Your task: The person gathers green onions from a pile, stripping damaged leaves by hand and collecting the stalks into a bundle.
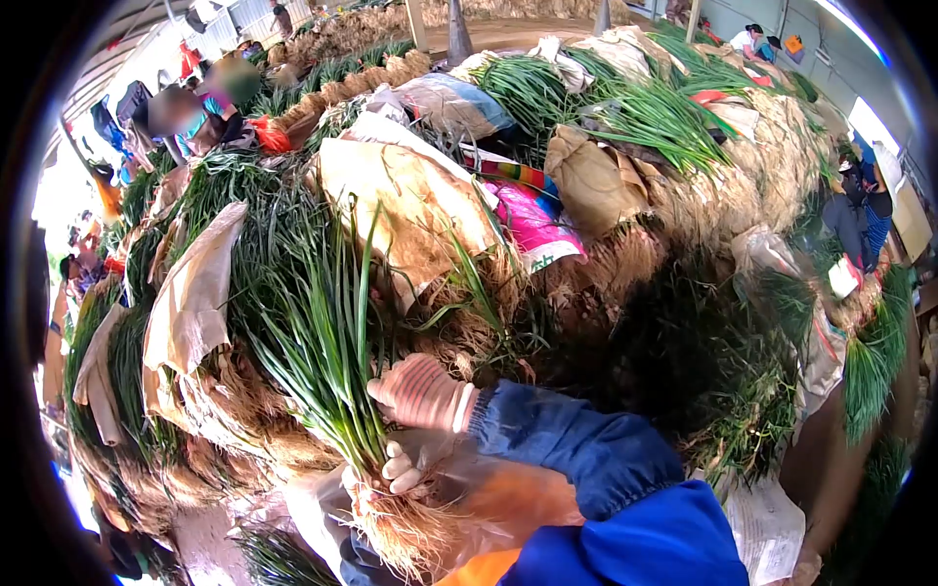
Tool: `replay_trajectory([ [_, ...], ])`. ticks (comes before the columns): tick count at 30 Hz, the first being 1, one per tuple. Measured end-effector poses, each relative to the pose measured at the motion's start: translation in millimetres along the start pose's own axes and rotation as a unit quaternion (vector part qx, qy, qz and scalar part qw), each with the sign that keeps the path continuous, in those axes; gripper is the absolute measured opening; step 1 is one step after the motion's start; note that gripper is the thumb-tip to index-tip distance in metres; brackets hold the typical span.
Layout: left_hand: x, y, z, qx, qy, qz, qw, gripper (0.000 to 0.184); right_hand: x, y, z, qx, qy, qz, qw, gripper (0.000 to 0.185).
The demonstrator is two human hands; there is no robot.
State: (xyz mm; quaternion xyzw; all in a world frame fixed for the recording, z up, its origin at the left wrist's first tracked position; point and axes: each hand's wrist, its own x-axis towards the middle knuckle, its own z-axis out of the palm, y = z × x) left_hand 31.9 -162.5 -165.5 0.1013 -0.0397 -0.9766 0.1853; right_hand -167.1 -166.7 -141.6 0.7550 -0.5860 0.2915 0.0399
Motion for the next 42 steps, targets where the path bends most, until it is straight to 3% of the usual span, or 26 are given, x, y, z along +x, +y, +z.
replay_trajectory([
  [1,0.5,-0.2,-0.4,-0.001,0.000,-0.003,1.000,0.054,3.5,-9.9,-9.6,0.060,-0.071,0.111,0.989,0.017],
  [2,1.1,-0.3,-1.0,0.001,-0.001,-0.002,1.000,0.053,-3.1,7.9,33.4,0.156,0.093,0.094,0.979,0.025],
  [3,1.2,-0.3,-0.8,0.000,-0.002,-0.002,1.000,0.053,-2.7,13.5,19.1,0.378,0.071,0.269,0.883,0.015],
  [4,2.0,-0.8,-1.0,0.001,-0.004,-0.002,1.000,0.053,-2.7,20.3,2.8,0.567,0.044,0.418,0.708,0.005],
  [5,1.3,-0.7,-0.5,0.001,-0.003,-0.001,1.000,0.053,-15.2,23.0,16.5,0.467,0.099,0.375,0.795,0.003],
  [6,0.6,-0.8,0.0,0.000,-0.003,-0.002,1.000,0.053,-44.6,32.1,37.2,0.185,-0.051,0.252,0.949,0.010],
  [7,0.8,-0.9,0.0,0.000,-0.003,0.001,1.000,0.052,-79.5,31.1,49.4,0.078,-0.011,0.038,0.996,0.013],
  [8,0.9,-0.7,0.5,-0.001,-0.004,0.004,1.000,0.052,-87.3,22.1,33.4,0.111,-0.381,0.099,0.913,0.022],
  [9,1.1,0.4,1.2,-0.002,-0.005,0.006,1.000,0.052,-124.8,29.8,14.5,0.313,-0.375,0.094,0.867,0.034],
  [10,1.8,1.0,1.5,-0.002,-0.007,0.010,1.000,0.052,-137.8,37.5,-6.9,0.241,-0.494,0.168,0.818,0.047],
  [11,1.1,-2.6,-0.8,-0.007,-0.012,0.014,1.000,0.052,-150.0,47.1,-11.0,0.179,-0.433,0.243,0.850,0.048],
  [13,3.4,-5.4,0.1,-0.007,-0.009,0.014,1.000,0.051,-168.5,81.0,2.2,0.025,-0.166,0.403,0.900,0.026],
  [15,9.5,-10.3,-2.3,-0.011,-0.014,0.009,1.000,0.051,-151.1,94.4,-9.4,-0.071,-0.049,0.431,0.898,0.030],
  [21,8.0,-17.6,-39.4,-0.022,-0.058,0.048,0.997,0.050,-131.6,133.2,14.6,-0.086,-0.110,0.378,0.915,0.028],
  [23,11.5,-32.1,11.1,0.043,0.061,0.065,0.995,0.041,-125.8,116.6,-11.5,0.013,-0.029,0.404,0.914,0.026],
  [25,14.1,-50.7,55.5,0.104,0.220,0.109,0.964,0.040,-116.5,99.5,-37.8,-0.059,-0.064,0.368,0.926,0.034],
  [26,18.2,-48.3,34.8,0.054,0.097,0.068,0.991,0.041,-109.3,93.8,-43.8,-0.101,-0.086,0.365,0.921,0.038],
  [28,20.4,-42.5,7.0,-0.008,0.002,0.014,1.000,0.041,-115.4,108.2,-15.2,-0.101,-0.121,0.391,0.907,0.041],
  [32,10.5,-32.1,-0.2,0.040,-0.012,0.020,0.999,0.053,-126.9,125.8,17.7,-0.095,-0.057,0.379,0.919,0.032],
  [34,3.4,-32.3,20.3,0.062,0.041,0.042,0.996,0.047,-127.3,114.0,-13.4,-0.030,-0.037,0.382,0.923,0.032],
  [35,1.6,-41.0,34.9,0.038,0.134,0.069,0.988,0.042,-133.5,117.3,-19.8,0.040,0.001,0.346,0.937,0.031],
  [36,6.0,-42.0,49.3,0.099,0.089,0.104,0.986,0.038,-126.4,106.0,-37.7,0.112,0.035,0.311,0.943,0.029],
  [37,7.4,-34.6,15.6,0.097,0.087,0.080,0.988,0.038,-121.5,93.2,-59.0,0.377,-0.041,0.447,0.811,0.026],
  [38,8.7,-25.5,-17.6,0.097,0.084,0.057,0.990,0.039,-114.5,84.3,-72.7,0.454,-0.071,0.435,0.775,0.020],
  [39,17.1,-36.2,-0.4,0.137,0.125,0.093,0.978,0.040,-110.8,78.5,-74.9,0.503,-0.076,0.417,0.753,0.021],
  [42,21.3,-32.7,-11.4,0.072,0.072,0.017,0.995,0.028,-93.1,54.2,-72.7,0.559,-0.082,0.382,0.731,0.026],
])
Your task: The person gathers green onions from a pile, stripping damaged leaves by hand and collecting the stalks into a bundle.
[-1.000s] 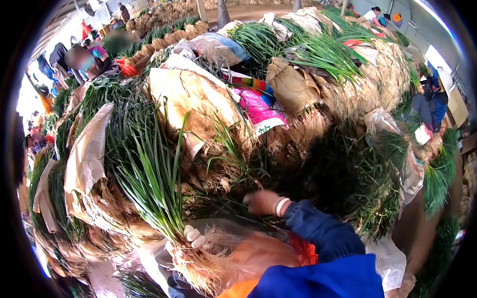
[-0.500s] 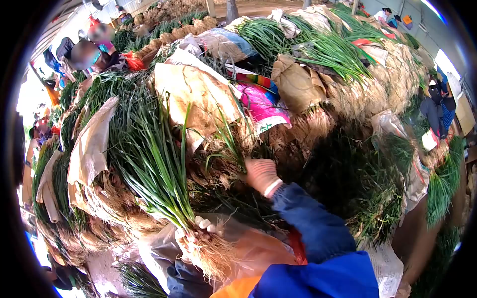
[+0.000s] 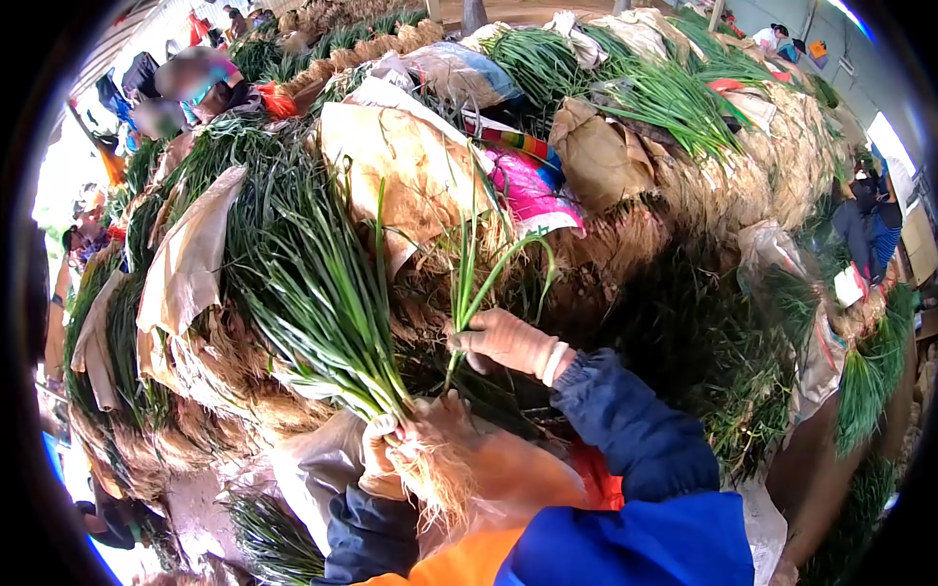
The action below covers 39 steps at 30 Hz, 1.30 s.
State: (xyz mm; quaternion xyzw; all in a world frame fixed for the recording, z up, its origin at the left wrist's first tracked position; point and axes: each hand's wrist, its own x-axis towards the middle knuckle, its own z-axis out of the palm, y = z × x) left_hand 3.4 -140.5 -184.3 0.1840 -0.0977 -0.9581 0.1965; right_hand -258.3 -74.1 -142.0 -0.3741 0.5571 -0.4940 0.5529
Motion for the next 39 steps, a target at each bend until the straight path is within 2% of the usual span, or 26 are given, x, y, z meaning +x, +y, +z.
replay_trajectory([
  [2,-6.3,-2.2,54.2,0.043,0.002,-0.001,0.999,0.026,16.4,16.9,13.8,-0.102,0.039,0.011,0.994,0.027],
  [3,-7.0,-3.9,47.9,0.038,0.029,0.011,0.999,0.029,15.2,15.7,18.9,-0.222,0.047,-0.063,0.972,0.034],
  [4,-6.5,-4.9,36.7,0.032,0.055,0.022,0.998,0.033,11.6,9.4,26.8,-0.252,0.044,-0.100,0.962,0.030],
  [6,-11.2,-0.8,28.6,0.056,0.028,0.036,0.997,0.032,18.8,16.4,34.1,-0.397,0.055,-0.295,0.867,0.029],
  [7,-14.5,-1.2,34.2,0.026,0.029,0.015,0.999,0.035,10.0,11.9,36.3,-0.420,0.049,-0.208,0.882,0.025],
  [10,-15.5,-5.8,30.3,-0.010,0.015,-0.002,1.000,0.039,7.2,8.1,51.8,-0.599,0.107,-0.321,0.726,0.022],
  [11,-14.6,-6.6,27.3,-0.014,-0.004,0.005,1.000,0.039,12.3,15.3,51.0,-0.599,0.149,-0.327,0.716,0.021],
  [12,-19.1,-8.0,23.3,-0.009,0.075,0.020,0.997,0.042,16.8,13.7,40.6,-0.567,0.190,-0.314,0.738,0.020],
  [14,-27.2,-1.9,34.0,-0.041,-0.003,-0.013,0.999,0.042,17.9,15.6,2.3,-0.607,0.283,-0.209,0.712,0.011],
  [16,-37.9,0.1,42.0,-0.088,-0.002,-0.011,0.996,0.041,9.5,34.3,-32.5,-0.703,0.164,0.028,0.692,0.012],
  [17,-41.3,1.9,44.1,-0.081,0.014,-0.003,0.997,0.041,0.7,23.6,-26.1,-0.713,0.086,0.174,0.674,0.023],
  [18,-41.2,3.6,44.8,-0.074,0.028,0.005,0.997,0.041,-13.4,1.8,-14.0,-0.671,0.051,0.172,0.719,0.036],
  [20,-36.7,1.4,35.9,-0.105,0.006,-0.008,0.994,0.042,-16.8,13.6,9.0,-0.486,0.098,-0.053,0.867,0.048],
  [21,-35.0,0.0,30.2,-0.080,-0.013,-0.004,0.997,0.045,-13.6,12.5,30.7,-0.331,0.082,-0.104,0.934,0.047],
  [23,-34.4,-1.9,29.7,-0.047,-0.049,0.007,0.998,0.049,6.4,16.8,68.0,-0.087,-0.007,-0.172,0.981,0.043],
  [24,-36.3,-1.4,22.1,-0.049,-0.025,0.003,0.998,0.049,15.5,19.3,78.7,-0.009,-0.079,-0.190,0.979,0.040],
  [26,-38.0,1.6,16.0,-0.075,-0.024,-0.001,0.997,0.051,13.9,14.5,90.5,0.029,-0.091,-0.056,0.994,0.039],
  [27,-41.0,6.2,16.7,-0.010,0.012,-0.019,1.000,0.053,23.4,28.8,94.7,-0.085,-0.035,-0.123,0.988,0.036],
  [28,-44.3,3.5,22.1,-0.029,0.036,-0.014,0.999,0.054,26.9,27.0,95.3,-0.312,0.041,-0.258,0.914,0.036],
  [30,-40.8,2.8,23.2,-0.041,0.006,-0.015,0.999,0.044,24.2,17.3,99.0,-0.442,0.049,-0.230,0.866,0.037],
  [31,-47.0,1.9,32.3,-0.034,0.080,-0.008,0.996,0.044,22.3,7.9,98.9,-0.470,0.068,-0.235,0.848,0.041],
  [34,-54.3,28.2,54.4,-0.037,0.016,-0.034,0.999,0.054,37.9,-1.2,94.6,-0.289,0.231,-0.334,0.867,0.030],
  [35,-64.7,35.4,56.8,-0.084,-0.051,-0.021,0.995,0.059,39.6,-8.5,87.0,-0.272,0.227,-0.314,0.881,0.021],
  [36,-69.2,46.2,48.1,-0.102,-0.144,-0.015,0.984,0.055,38.6,-20.8,78.3,-0.350,0.191,-0.227,0.889,0.022],
  [38,-57.1,84.0,62.2,-0.059,-0.413,-0.062,0.906,0.053,54.3,-11.7,64.4,-0.452,0.135,-0.252,0.845,0.023],
  [39,-53.9,108.0,77.3,0.008,-0.466,-0.063,0.882,0.041,60.2,-16.5,64.3,-0.487,0.120,-0.238,0.832,0.023],
])
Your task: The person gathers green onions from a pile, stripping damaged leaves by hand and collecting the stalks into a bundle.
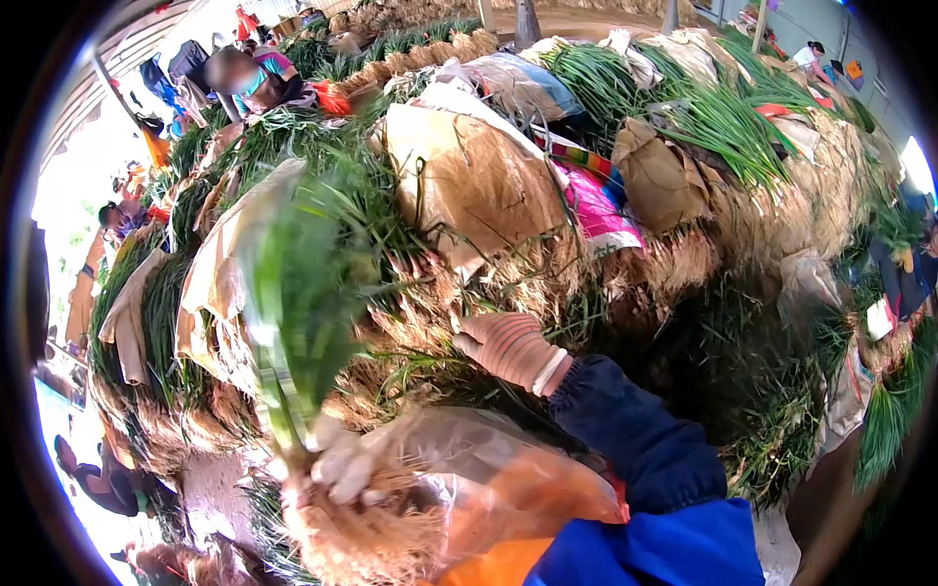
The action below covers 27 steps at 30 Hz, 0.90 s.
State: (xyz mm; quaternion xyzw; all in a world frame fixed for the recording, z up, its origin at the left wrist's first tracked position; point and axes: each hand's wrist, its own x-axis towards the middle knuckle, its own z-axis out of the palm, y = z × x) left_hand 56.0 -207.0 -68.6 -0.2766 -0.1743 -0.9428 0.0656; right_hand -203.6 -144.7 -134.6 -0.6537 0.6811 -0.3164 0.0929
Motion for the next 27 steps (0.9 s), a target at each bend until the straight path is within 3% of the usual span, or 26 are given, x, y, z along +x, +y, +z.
replay_trajectory([
  [2,3.6,33.1,46.7,0.120,0.102,-0.021,0.987,0.022,19.9,-6.8,0.6,-0.015,0.050,-0.017,0.998,0.019],
  [3,-2.2,44.0,60.2,0.154,0.176,-0.009,0.972,0.023,31.7,-13.2,1.1,-0.024,0.079,-0.024,0.996,0.019],
  [5,-26.1,54.1,47.6,0.172,0.290,0.050,0.940,0.024,62.3,-23.9,5.1,-0.066,0.082,-0.046,0.993,0.019],
  [7,-55.7,59.5,12.6,0.185,0.365,0.095,0.908,0.025,96.2,-23.9,25.6,-0.089,0.173,-0.094,0.976,0.018],
  [8,-65.6,63.4,-4.6,0.200,0.389,0.104,0.893,0.026,110.0,-30.9,33.4,-0.068,0.151,-0.139,0.976,0.018],
  [10,-63.0,65.6,-34.8,0.237,0.434,0.091,0.864,0.028,134.4,-3.8,40.6,-0.298,0.016,-0.148,0.943,0.018],
  [12,5.1,44.9,0.2,0.168,0.597,0.119,0.775,0.022,144.4,18.7,43.1,-0.315,0.044,-0.085,0.944,0.028],
  [13,-3.8,24.8,-68.8,0.015,0.395,0.158,0.905,0.017,143.8,33.7,40.2,-0.311,0.071,-0.043,0.947,0.034],
  [14,7.9,12.5,-101.2,0.046,0.353,0.144,0.923,0.014,142.9,51.7,39.6,-0.293,0.111,-0.013,0.950,0.040],
  [15,-23.9,11.7,-99.9,-0.104,0.353,0.124,0.921,0.015,154.1,6.0,39.1,-0.292,-0.094,0.089,0.948,0.037],
  [16,-25.2,-3.0,-109.3,-0.100,0.369,0.131,0.915,0.017,148.1,36.9,42.5,0.027,-0.067,0.088,0.994,0.035],
  [18,-29.3,-16.7,-98.0,-0.060,0.393,0.122,0.909,0.022,132.2,135.8,81.8,-0.032,0.066,0.012,0.997,0.033],
  [20,-50.0,-14.6,-80.5,0.009,0.411,0.121,0.904,0.026,117.2,39.1,54.5,-0.320,-0.011,0.082,0.944,0.038],
  [21,-34.6,-26.8,-100.1,0.029,0.422,0.124,0.898,0.027,100.6,48.4,38.9,-0.231,0.060,0.022,0.971,0.045],
  [23,-41.2,-22.9,-102.1,0.037,0.418,0.143,0.897,0.028,65.4,-11.7,14.5,-0.037,0.132,0.037,0.990,0.056],
  [24,-35.3,-33.0,-113.7,-0.012,0.434,0.197,0.879,0.031,38.2,-36.9,3.3,0.019,0.155,0.037,0.987,0.055],
  [27,-21.2,-31.3,-104.6,-0.026,0.400,0.203,0.894,0.035,-47.7,-96.2,-5.7,0.046,0.221,-0.110,0.968,0.060],
])
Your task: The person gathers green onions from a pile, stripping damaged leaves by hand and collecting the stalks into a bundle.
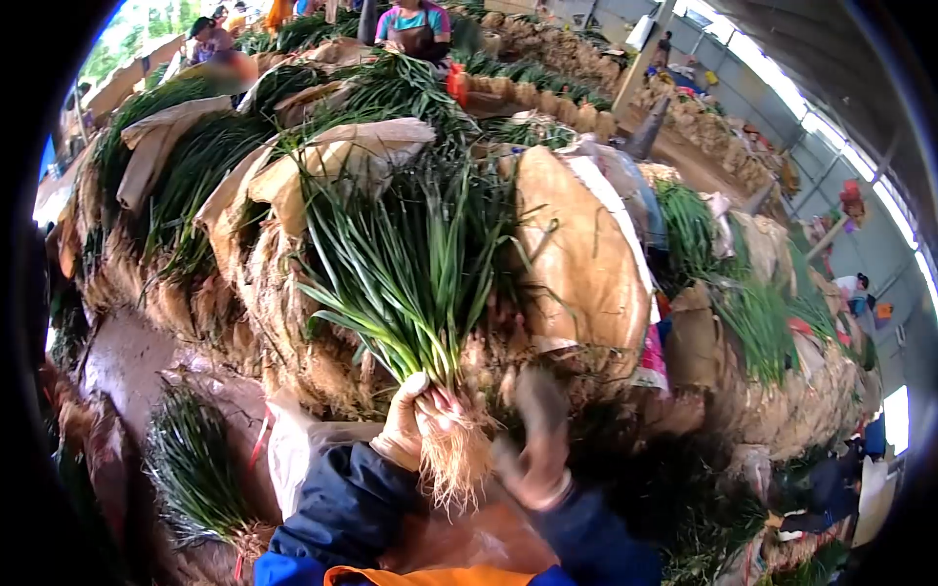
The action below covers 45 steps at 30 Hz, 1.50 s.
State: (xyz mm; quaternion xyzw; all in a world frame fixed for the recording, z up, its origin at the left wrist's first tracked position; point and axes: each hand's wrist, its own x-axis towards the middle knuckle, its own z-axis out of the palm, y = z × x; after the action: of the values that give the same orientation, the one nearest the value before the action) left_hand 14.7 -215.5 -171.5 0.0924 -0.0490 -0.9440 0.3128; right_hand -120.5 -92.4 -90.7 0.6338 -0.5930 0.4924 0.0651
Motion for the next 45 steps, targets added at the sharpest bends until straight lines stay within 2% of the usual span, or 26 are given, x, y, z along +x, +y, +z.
replay_trajectory([
  [2,5.2,-16.4,12.7,-0.059,-0.052,-0.001,0.997,0.024,-9.3,-23.4,4.5,-0.071,-0.098,-0.079,0.989,0.071],
  [4,6.9,-30.6,30.8,-0.125,0.003,-0.112,0.986,0.026,-6.8,-14.5,31.7,-0.135,-0.069,-0.038,0.988,0.070],
  [5,11.0,-34.2,22.7,-0.124,-0.071,-0.101,0.985,0.023,-4.9,-2.5,35.5,-0.118,-0.030,-0.057,0.991,0.067],
  [8,0.9,-35.2,56.2,-0.119,-0.090,-0.110,0.983,0.020,1.8,-18.4,6.2,-0.092,-0.063,-0.079,0.991,0.067],
  [9,6.4,-44.2,45.1,-0.113,-0.139,-0.088,0.980,0.021,1.2,-24.7,-0.5,-0.073,-0.084,-0.066,0.992,0.070],
  [10,6.8,-49.3,49.9,-0.151,-0.168,-0.137,0.965,0.023,-8.5,-22.4,-1.9,-0.085,-0.040,-0.059,0.994,0.073],
  [13,7.1,-64.0,73.7,-0.093,-0.136,-0.170,0.972,0.019,-15.9,-35.0,-17.8,-0.041,-0.040,-0.032,0.998,0.077],
  [14,9.9,-68.9,69.7,-0.106,-0.126,-0.224,0.961,0.020,-21.0,-30.4,-23.7,-0.018,-0.046,-0.020,0.999,0.076],
  [19,12.6,-86.2,62.8,-0.035,-0.087,-0.174,0.980,0.015,-28.8,-44.5,-50.6,0.042,-0.041,0.011,0.998,0.062],
  [20,14.1,-84.2,56.0,-0.041,-0.122,-0.166,0.978,0.010,-30.0,-41.2,-58.3,0.009,-0.017,0.050,0.999,0.043],
  [22,-7.9,-86.7,70.8,0.044,-0.012,-0.110,0.993,0.006,-4.5,-59.9,-70.2,-0.075,-0.002,0.032,0.997,0.027],
  [23,-15.6,-88.3,78.1,0.056,0.025,-0.101,0.993,0.006,12.3,-68.4,-67.2,-0.110,-0.015,0.009,0.994,0.026],
  [24,-20.5,-95.8,76.3,0.058,0.035,-0.081,0.994,0.004,23.5,-74.8,-59.0,-0.080,-0.028,0.072,0.994,0.030],
  [26,-26.4,-101.1,69.2,0.086,0.017,-0.060,0.994,0.003,45.3,-56.6,-45.6,-0.245,-0.116,-0.034,0.962,0.033],
  [27,-33.7,-102.2,74.7,0.079,0.034,-0.064,0.994,0.004,53.0,-50.3,-36.9,-0.249,-0.113,-0.030,0.961,0.033],
  [29,-22.2,-118.2,56.9,0.143,0.042,-0.032,0.988,0.006,65.1,-37.1,-13.1,-0.437,-0.255,0.000,0.863,0.033],
  [32,-39.0,-89.1,70.9,0.330,0.087,0.006,0.940,0.014,65.4,19.3,-20.7,-0.205,-0.158,0.088,0.962,0.025],
  [35,-14.9,-88.1,41.1,0.457,0.091,-0.013,0.885,0.010,67.3,40.3,-43.4,-0.113,-0.058,0.250,0.960,0.033],
  [36,-7.0,-91.7,30.3,0.491,0.097,-0.004,0.866,0.013,64.4,37.5,-51.4,-0.233,-0.042,0.143,0.961,0.032],
  [38,-2.5,-88.8,30.0,0.588,0.149,-0.027,0.795,0.020,62.9,-2.0,-46.7,-0.258,-0.016,0.030,0.966,0.025],
  [39,1.4,-90.8,27.3,0.593,0.142,-0.047,0.791,0.024,63.9,-23.7,-39.3,-0.246,-0.060,-0.047,0.966,0.022],
  [40,7.4,-93.8,22.0,0.599,0.134,-0.066,0.787,0.029,59.5,-36.4,-27.8,-0.218,-0.119,-0.045,0.968,0.018],
  [42,17.6,-107.0,-2.5,0.622,0.063,0.043,0.779,0.032,53.4,-50.4,2.1,-0.293,-0.236,-0.040,0.926,0.020],
  [43,56.2,-136.9,-33.2,0.377,-0.044,0.107,0.919,0.035,57.9,-49.1,19.2,-0.341,-0.338,0.015,0.877,0.024],
  [44,94.2,-166.4,-63.4,0.093,-0.175,0.106,0.974,0.037,63.0,-46.5,38.1,-0.379,-0.403,0.043,0.832,0.030],
  [45,91.8,-158.6,-63.7,0.099,-0.178,0.107,0.973,0.037,55.7,-22.5,55.1,-0.397,-0.400,0.015,0.826,0.036],
])
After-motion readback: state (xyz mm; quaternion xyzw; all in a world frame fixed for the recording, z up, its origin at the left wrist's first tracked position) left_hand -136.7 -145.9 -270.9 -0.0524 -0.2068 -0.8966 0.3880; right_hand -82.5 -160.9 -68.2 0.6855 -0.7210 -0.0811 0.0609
